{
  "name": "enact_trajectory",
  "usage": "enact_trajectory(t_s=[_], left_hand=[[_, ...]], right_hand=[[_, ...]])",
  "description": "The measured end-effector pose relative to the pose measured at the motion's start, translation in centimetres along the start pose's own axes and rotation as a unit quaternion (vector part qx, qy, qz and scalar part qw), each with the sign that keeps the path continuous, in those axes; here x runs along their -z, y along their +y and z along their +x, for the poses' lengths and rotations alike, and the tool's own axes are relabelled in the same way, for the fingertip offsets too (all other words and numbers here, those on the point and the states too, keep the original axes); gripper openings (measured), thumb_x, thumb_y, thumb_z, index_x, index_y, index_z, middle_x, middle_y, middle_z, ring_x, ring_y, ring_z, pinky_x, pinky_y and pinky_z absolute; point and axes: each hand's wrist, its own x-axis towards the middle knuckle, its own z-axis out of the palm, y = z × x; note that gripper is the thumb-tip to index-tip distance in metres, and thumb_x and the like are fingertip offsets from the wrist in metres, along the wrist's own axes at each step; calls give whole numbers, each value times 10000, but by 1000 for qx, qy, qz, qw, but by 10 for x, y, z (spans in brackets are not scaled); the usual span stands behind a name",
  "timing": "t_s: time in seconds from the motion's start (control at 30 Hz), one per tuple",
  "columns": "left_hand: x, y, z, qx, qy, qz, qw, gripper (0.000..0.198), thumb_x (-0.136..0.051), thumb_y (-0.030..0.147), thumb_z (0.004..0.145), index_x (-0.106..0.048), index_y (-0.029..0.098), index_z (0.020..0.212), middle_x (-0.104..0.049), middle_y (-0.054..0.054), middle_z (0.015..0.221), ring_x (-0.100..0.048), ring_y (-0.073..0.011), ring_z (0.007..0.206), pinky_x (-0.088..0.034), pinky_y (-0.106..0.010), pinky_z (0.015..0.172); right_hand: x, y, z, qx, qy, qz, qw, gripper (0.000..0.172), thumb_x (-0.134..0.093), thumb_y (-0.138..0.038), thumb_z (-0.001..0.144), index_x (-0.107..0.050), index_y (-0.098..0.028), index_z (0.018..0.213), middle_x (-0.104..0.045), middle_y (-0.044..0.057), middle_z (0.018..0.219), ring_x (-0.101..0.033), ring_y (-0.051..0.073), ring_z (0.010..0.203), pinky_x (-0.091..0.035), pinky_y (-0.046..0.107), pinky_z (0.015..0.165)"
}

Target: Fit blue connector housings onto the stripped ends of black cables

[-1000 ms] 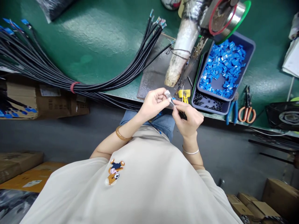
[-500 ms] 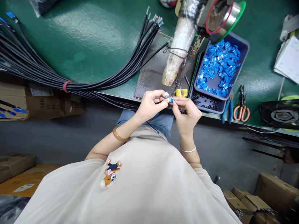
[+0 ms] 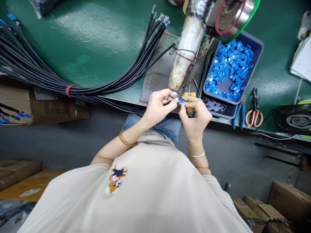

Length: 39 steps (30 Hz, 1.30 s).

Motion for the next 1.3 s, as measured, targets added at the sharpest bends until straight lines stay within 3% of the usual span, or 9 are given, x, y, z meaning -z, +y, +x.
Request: enact_trajectory(t_s=[0.47, 0.6, 0.7, 0.77, 1.07, 1.3], left_hand=[[3, 1, 0, 18, -11, 13, 1000, 80, -639, 57, 692, -615, 133, 700, -546, 45, 604, -467, -25, 537, -376, -128, 508], [2, 0, -3, 6, -15, 1, 1000, 75, -636, 71, 706, -594, 131, 694, -557, 40, 616, -488, -27, 546, -402, -124, 518], [2, 1, -6, 1, -29, -11, 1000, 85, -630, 71, 711, -574, 135, 703, -549, 41, 625, -501, -31, 561, -420, -126, 534], [3, 1, -8, -3, -40, -13, 999, 94, -623, 67, 711, -562, 137, 702, -529, 47, 624, -483, -27, 558, -415, -125, 536], [5, 2, -9, -1, -72, -24, 997, 120, -617, 84, 703, -518, 145, 675, -435, 65, 599, -350, -11, 508, -352, -131, 491], [3, 0, -15, -21, -53, 14, 998, 103, -611, 89, 726, -530, 143, 692, -466, 54, 614, -419, -24, 553, -378, -135, 527]], right_hand=[[1, -2, -2, 26, -13, -21, 999, 120, -613, -112, 828, -568, -220, 804, -734, 16, 962, -708, 151, 917, -569, 291, 810], [2, -4, -2, -66, -16, 54, 996, 91, -625, -138, 844, -605, -210, 793, -727, 4, 910, -704, 128, 842, -590, 258, 739], [5, -5, -2, -164, -49, 150, 974, 73, -643, -173, 844, -628, -204, 781, -716, -2, 880, -701, 117, 785, -610, 247, 703], [8, -4, -1, -186, -69, 186, 962, 73, -659, -170, 830, -640, -202, 766, -715, -7, 867, -701, 113, 764, -619, 246, 703], [21, -8, 5, -109, -107, 123, 981, 102, -666, -109, 800, -664, -197, 748, -735, -4, 858, -707, 114, 758, -616, 241, 687], [19, -8, 2, -120, -106, 137, 978, 105, -650, -99, 808, -655, -192, 760, -732, -2, 865, -712, 115, 757, -621, 243, 689]])
